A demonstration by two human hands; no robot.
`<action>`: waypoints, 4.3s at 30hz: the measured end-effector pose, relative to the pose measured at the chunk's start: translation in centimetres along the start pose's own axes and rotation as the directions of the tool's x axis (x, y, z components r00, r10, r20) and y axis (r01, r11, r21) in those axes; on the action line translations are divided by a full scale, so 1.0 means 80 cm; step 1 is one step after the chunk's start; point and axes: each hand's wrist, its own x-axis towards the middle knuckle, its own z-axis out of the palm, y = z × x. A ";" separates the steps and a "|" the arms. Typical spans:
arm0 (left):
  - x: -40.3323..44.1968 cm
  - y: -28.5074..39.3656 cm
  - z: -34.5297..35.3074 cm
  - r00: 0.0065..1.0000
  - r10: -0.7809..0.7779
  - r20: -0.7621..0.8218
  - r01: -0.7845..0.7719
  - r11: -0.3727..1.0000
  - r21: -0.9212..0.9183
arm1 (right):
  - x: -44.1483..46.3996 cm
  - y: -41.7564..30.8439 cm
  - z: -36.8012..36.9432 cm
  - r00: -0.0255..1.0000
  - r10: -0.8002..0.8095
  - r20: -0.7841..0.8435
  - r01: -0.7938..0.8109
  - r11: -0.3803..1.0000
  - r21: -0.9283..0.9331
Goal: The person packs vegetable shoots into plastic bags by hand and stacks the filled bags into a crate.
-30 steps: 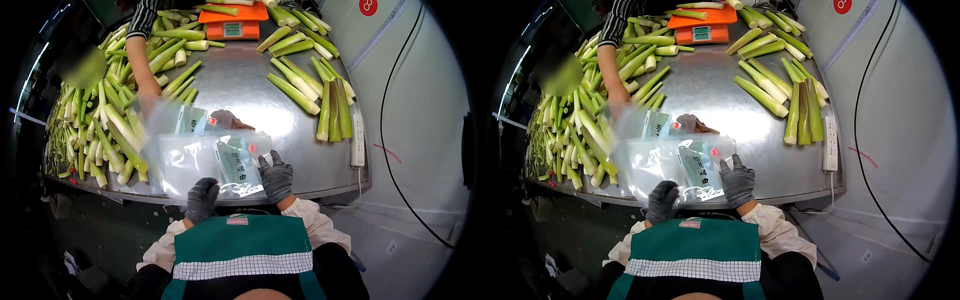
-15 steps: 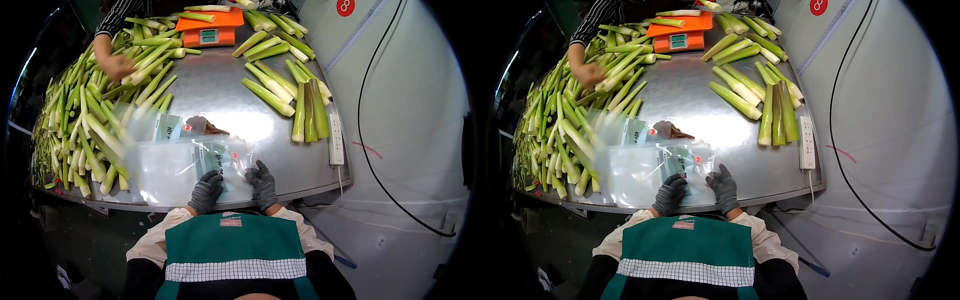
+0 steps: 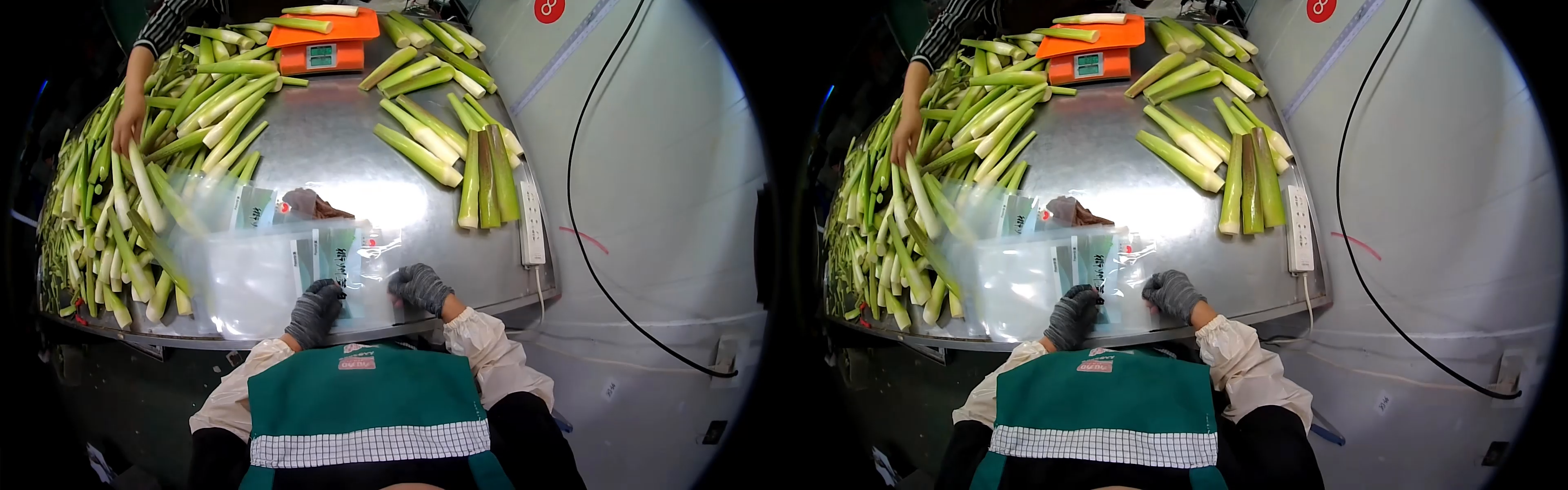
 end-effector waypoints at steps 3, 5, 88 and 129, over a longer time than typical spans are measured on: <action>0.013 0.036 -0.019 0.986 -0.158 0.050 0.163 0.981 -0.105 | -0.003 -0.006 0.010 0.969 -0.208 -0.137 0.200 0.977 -0.068; 0.027 0.075 -0.038 0.996 -0.082 0.019 0.082 0.996 -0.046 | -0.014 -0.031 0.014 0.974 -0.165 -0.156 0.192 0.966 0.173; 0.101 0.114 -0.050 0.943 -0.080 -0.322 0.128 0.983 0.130 | 0.138 -0.108 -0.303 0.399 0.129 -0.908 -0.668 0.719 -0.191; 0.090 0.197 -0.007 0.989 0.147 -0.005 -0.133 0.909 0.394 | -0.101 0.018 -0.113 0.613 0.214 -0.760 0.763 0.086 0.640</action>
